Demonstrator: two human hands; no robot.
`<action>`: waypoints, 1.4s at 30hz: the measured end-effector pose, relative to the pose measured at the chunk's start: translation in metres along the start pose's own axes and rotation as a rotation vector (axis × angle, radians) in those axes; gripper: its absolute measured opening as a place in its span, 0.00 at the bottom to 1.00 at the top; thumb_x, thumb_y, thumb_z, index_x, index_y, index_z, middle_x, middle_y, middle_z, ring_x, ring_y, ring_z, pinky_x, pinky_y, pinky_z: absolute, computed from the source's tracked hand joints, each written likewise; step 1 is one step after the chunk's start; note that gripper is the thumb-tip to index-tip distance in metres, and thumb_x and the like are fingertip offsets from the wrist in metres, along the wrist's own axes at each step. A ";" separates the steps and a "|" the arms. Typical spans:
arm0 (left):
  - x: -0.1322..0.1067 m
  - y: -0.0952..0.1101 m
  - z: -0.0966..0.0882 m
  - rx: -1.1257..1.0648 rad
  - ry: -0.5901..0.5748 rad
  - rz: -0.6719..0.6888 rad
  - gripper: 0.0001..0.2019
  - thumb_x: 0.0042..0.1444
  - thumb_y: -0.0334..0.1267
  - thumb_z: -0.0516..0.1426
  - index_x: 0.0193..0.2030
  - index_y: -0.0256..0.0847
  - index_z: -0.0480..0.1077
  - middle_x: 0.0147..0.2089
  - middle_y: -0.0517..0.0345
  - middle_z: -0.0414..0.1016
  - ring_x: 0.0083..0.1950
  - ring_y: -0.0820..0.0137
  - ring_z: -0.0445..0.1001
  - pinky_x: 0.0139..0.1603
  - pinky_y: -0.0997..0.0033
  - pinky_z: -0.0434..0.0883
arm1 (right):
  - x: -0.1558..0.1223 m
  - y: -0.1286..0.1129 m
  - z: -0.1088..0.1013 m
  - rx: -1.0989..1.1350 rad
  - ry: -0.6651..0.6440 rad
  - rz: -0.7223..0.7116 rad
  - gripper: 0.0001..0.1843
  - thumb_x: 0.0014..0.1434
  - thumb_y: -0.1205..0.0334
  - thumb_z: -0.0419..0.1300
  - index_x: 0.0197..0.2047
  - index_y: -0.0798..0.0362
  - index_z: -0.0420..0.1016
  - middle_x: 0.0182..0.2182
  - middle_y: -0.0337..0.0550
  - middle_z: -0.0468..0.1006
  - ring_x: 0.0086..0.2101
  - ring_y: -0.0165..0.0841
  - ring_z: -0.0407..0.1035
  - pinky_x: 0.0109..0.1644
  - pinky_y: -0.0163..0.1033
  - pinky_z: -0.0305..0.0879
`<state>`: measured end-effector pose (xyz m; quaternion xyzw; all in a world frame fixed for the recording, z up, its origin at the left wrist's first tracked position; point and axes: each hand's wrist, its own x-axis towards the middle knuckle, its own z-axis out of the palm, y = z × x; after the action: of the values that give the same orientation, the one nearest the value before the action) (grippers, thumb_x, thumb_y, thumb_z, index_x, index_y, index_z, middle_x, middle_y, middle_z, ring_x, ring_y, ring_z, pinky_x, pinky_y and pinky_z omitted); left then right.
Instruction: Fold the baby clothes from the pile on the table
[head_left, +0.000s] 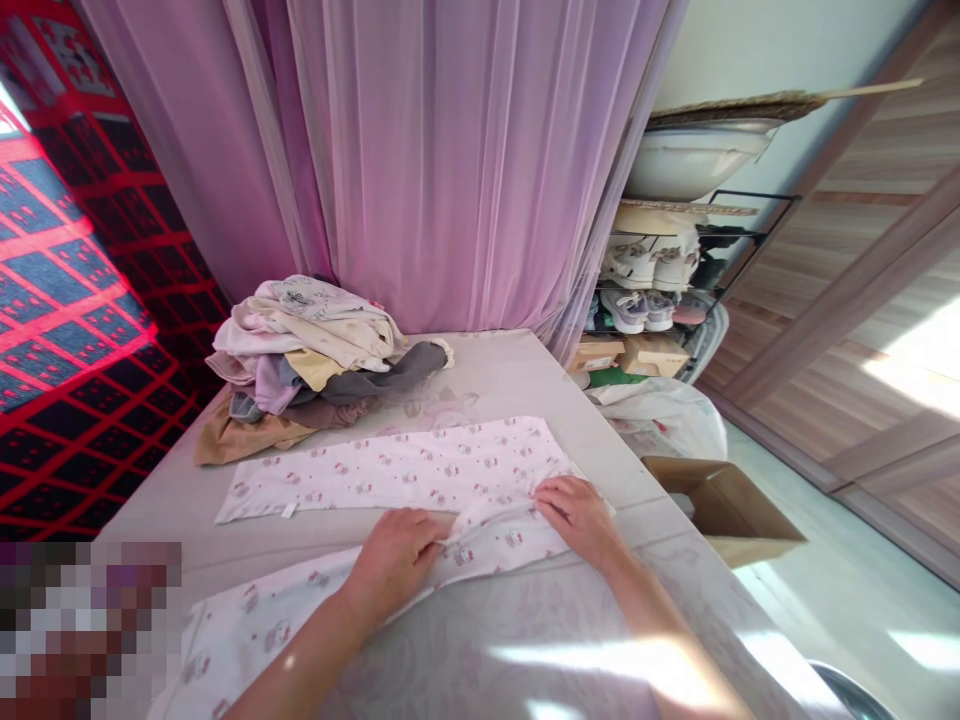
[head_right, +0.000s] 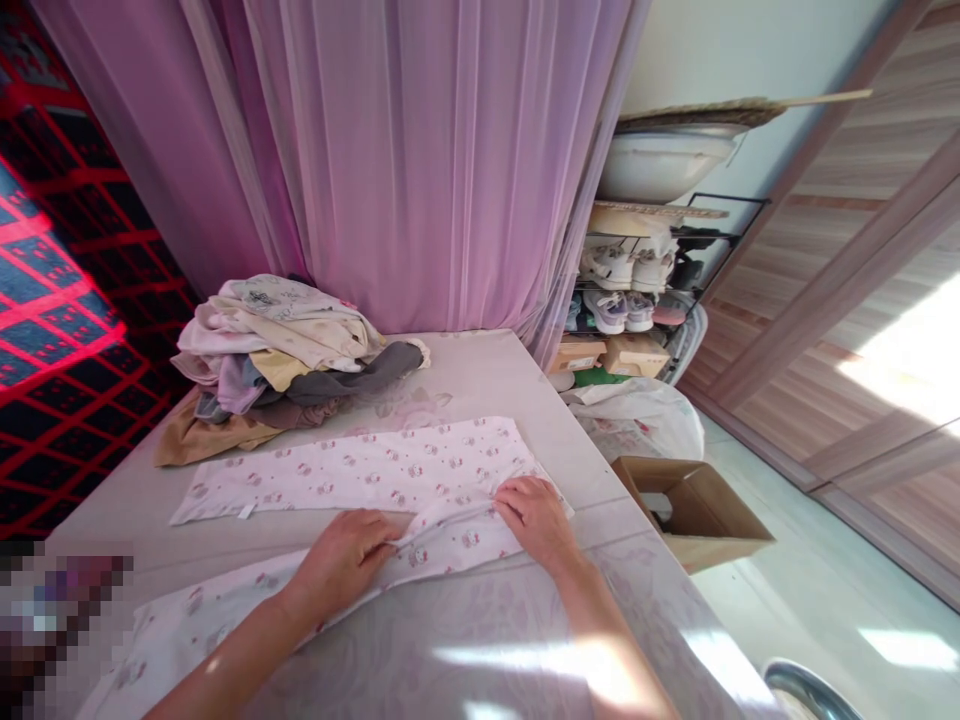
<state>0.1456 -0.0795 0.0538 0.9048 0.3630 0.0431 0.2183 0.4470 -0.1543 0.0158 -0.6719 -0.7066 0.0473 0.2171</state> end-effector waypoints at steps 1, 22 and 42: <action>-0.003 0.005 0.000 0.006 -0.029 0.025 0.12 0.60 0.38 0.50 0.41 0.48 0.76 0.40 0.54 0.78 0.46 0.62 0.73 0.48 0.61 0.64 | -0.001 0.000 -0.001 0.003 -0.001 -0.006 0.14 0.65 0.57 0.51 0.41 0.45 0.80 0.42 0.41 0.80 0.45 0.35 0.70 0.53 0.43 0.61; 0.007 0.058 0.016 0.145 -0.046 0.007 0.31 0.50 0.52 0.62 0.61 0.52 0.65 0.71 0.53 0.53 0.70 0.52 0.52 0.66 0.52 0.57 | -0.034 0.014 -0.008 0.062 0.128 -0.137 0.11 0.64 0.62 0.53 0.35 0.46 0.78 0.39 0.42 0.80 0.44 0.35 0.72 0.50 0.44 0.64; 0.006 0.088 0.023 0.128 -0.086 0.013 0.14 0.65 0.40 0.43 0.39 0.41 0.68 0.34 0.51 0.77 0.38 0.61 0.75 0.41 0.62 0.68 | -0.047 0.010 -0.033 0.051 -0.100 -0.008 0.15 0.64 0.55 0.53 0.31 0.47 0.77 0.28 0.37 0.80 0.33 0.32 0.73 0.56 0.46 0.57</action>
<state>0.2121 -0.1400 0.0705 0.9203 0.3494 -0.0176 0.1750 0.4682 -0.2059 0.0306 -0.6600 -0.7178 0.0980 0.1989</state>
